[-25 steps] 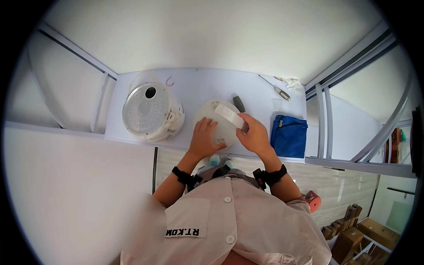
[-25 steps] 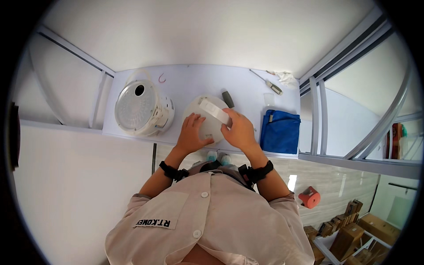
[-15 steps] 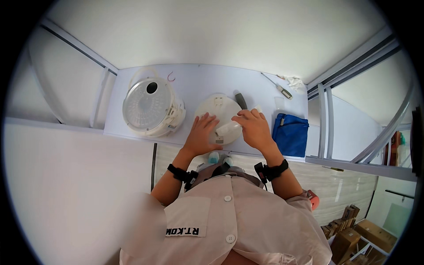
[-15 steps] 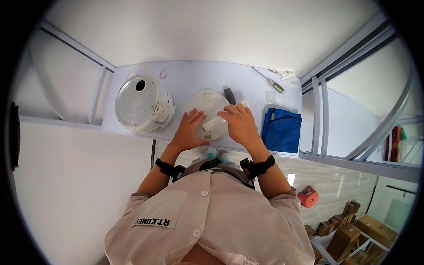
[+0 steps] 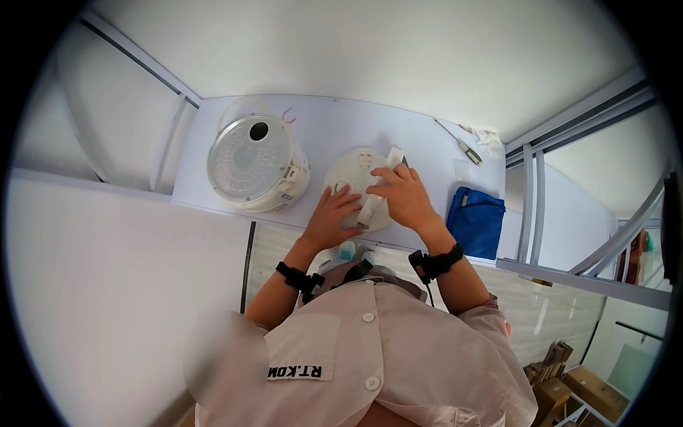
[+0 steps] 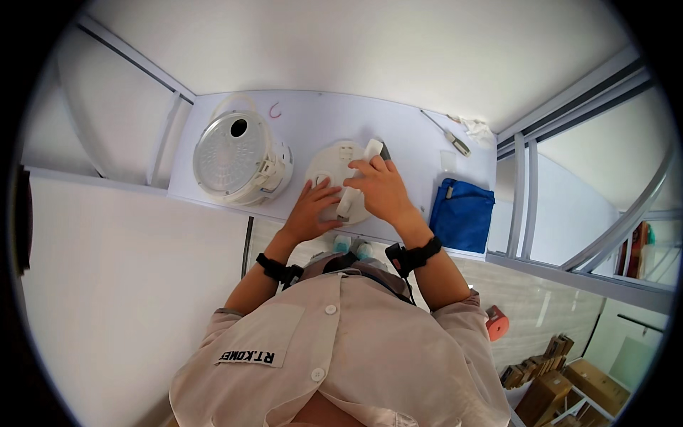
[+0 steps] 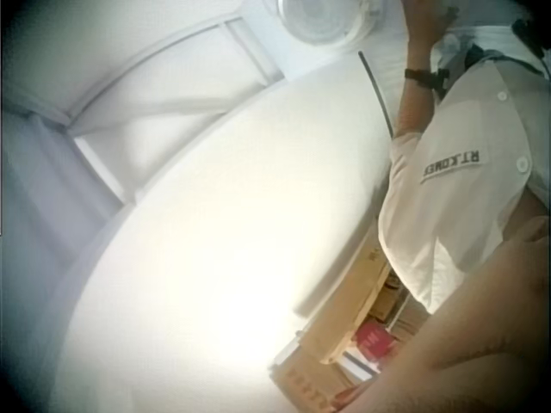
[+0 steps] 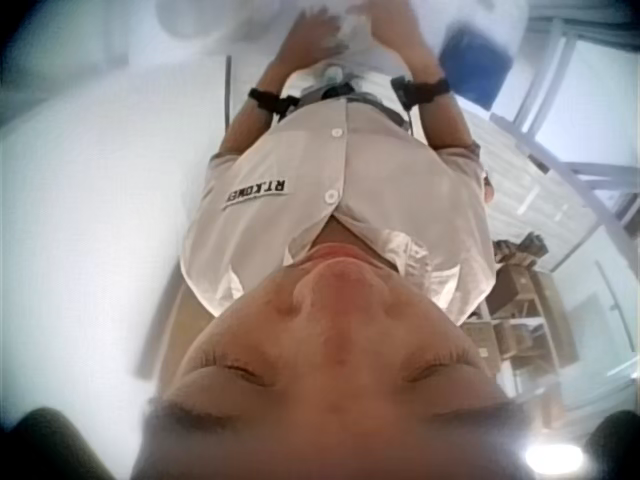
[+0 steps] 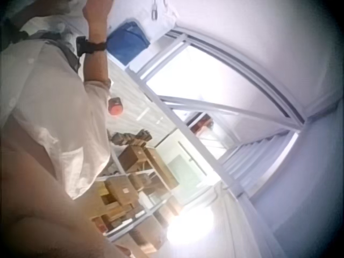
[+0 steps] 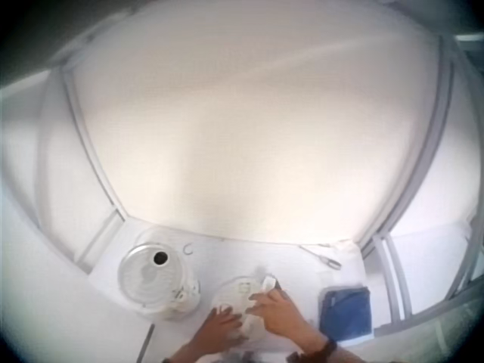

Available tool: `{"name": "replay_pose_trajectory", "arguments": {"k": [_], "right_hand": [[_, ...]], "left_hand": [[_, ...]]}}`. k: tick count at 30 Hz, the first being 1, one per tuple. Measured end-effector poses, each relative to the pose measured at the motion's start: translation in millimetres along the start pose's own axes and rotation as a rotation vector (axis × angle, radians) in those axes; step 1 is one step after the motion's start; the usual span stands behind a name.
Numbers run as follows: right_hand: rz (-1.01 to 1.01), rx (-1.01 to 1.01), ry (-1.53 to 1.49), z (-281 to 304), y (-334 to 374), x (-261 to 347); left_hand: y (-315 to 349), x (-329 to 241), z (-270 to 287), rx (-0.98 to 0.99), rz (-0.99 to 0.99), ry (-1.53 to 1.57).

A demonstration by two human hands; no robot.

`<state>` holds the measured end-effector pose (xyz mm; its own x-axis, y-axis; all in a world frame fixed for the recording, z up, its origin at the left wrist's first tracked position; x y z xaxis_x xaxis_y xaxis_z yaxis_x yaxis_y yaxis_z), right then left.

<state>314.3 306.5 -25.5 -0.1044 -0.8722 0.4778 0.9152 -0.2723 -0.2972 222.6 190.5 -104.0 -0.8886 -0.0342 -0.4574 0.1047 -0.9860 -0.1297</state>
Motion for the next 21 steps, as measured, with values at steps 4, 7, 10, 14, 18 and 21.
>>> {"name": "replay_pose_trajectory", "arguments": {"k": [4,7,10,14,18,21], "right_hand": [[0.015,0.034,0.01,-10.6,0.1,3.9],[0.03,0.032,0.031,-16.0,0.6,3.8],[0.049,0.016,0.019,-24.0,0.4,4.7],[0.068,0.005,0.011,-29.6,-0.7,6.6],[0.055,0.017,0.022,-33.3,-3.6,5.7],[0.017,0.038,-0.012,-38.5,-4.9,0.7]], "left_hand": [[-1.1,-0.8,0.1,0.003,0.002,-0.009],[-1.8,1.7,-0.9,-0.001,0.009,-0.004],[-2.8,2.7,-1.6,0.003,0.019,-0.008],[-4.6,4.6,-2.1,-0.001,0.047,0.025],[-2.2,11.3,-6.2,-0.044,0.062,0.055],[-3.3,14.2,1.9,-0.127,0.125,0.202]]}}
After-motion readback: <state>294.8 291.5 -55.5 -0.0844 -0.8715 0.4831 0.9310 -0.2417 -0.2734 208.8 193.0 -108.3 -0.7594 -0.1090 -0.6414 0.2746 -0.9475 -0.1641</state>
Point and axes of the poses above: each hand's wrist, its own y-axis away from the middle knuckle, its own z-axis out of the back of the hand, x = y × z, the point moved 10 cm from there along -y, towards the middle knuckle, and after that the axes turned 12 degrees about -y, right-handed, at the moved point
